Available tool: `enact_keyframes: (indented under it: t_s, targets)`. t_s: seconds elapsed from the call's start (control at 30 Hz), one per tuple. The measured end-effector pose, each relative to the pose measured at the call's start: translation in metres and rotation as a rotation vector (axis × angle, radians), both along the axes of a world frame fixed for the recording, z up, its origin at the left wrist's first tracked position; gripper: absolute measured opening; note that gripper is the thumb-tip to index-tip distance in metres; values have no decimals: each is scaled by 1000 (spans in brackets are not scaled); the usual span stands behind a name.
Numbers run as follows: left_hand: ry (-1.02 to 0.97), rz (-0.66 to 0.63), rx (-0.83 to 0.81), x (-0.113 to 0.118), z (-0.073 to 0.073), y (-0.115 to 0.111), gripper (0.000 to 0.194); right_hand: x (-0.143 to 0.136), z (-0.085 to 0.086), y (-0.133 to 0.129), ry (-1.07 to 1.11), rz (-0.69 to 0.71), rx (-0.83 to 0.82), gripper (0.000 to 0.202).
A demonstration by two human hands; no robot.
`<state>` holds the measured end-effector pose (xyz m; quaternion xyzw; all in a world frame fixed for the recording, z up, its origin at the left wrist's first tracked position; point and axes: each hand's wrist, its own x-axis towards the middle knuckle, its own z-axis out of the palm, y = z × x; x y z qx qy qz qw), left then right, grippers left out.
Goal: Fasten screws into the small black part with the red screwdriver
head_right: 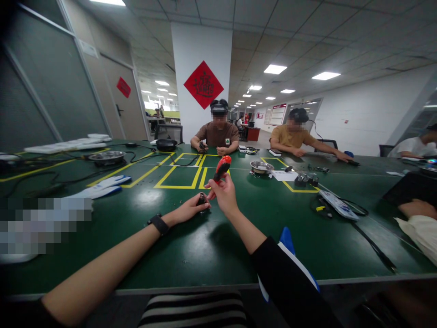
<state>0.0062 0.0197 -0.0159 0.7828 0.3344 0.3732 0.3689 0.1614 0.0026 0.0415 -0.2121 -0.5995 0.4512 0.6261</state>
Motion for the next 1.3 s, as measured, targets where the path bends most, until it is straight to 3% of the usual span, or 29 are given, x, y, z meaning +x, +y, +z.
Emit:
enact_keyframes:
  t_s: [0.27, 0.57, 0.9, 1.3]
  targets:
    - [-5, -12, -13, -1, 1, -1, 24, 1, -1, 4, 39, 17, -20, 30]
    - [1, -1, -17, -1, 2, -2, 24, 4, -3, 5, 90, 136, -52, 23]
    - [10, 22, 9, -1, 0, 0, 24, 2, -2, 3, 35, 134, -42, 29]
    - [9, 19, -3, 0, 0, 0, 25, 2, -2, 3, 37, 132, -44, 22]
